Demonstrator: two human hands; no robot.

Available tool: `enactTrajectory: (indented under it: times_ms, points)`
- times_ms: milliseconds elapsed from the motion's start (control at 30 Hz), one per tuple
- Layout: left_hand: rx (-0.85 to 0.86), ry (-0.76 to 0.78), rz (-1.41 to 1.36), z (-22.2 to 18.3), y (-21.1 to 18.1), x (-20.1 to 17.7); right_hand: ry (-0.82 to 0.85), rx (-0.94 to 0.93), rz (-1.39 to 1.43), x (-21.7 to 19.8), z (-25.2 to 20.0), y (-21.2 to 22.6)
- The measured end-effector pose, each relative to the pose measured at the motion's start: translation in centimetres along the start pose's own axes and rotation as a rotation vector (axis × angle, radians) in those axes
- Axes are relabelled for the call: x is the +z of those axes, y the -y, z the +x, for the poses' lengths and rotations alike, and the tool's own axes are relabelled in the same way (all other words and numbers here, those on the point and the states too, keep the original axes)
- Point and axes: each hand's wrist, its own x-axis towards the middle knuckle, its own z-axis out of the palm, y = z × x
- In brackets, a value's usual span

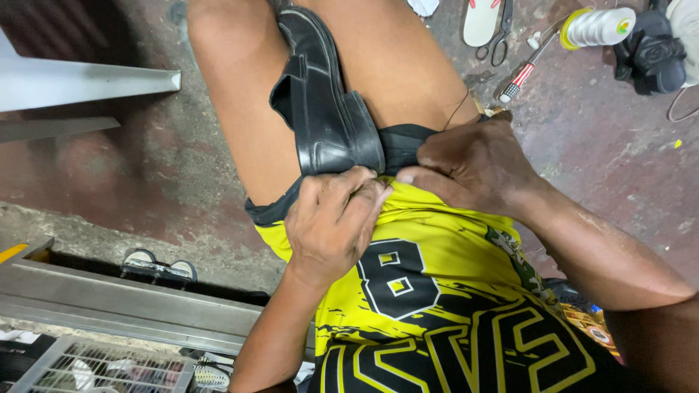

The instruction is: The person sews the sole of a black leather shoe by hand using a needle and thread, pulling the thread tight after each stitch.

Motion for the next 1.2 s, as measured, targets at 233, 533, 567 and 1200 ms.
enactTrajectory:
  times_ms: [233,533,567,1200]
  points:
    - [-0.203,-0.085,-0.311,-0.8,0.3,-0.3,-0.144,-0.021,0.559,1.4,-0.5,1.1]
    - [-0.786,0.085,-0.97,-0.8,0.4,-1.8,0.478,0.238,0.774,1.5,-1.8,-2.2]
    - [-0.686,0.096,-0.879,-0.4,0.3,-1.9,0.461,0.188,0.73,0.7,-2.1,-2.4]
    - [-0.352,0.229,-0.506,0.5,-0.4,-1.3,0.151,0.287,0.714,0.1,-2.1,-0.7]
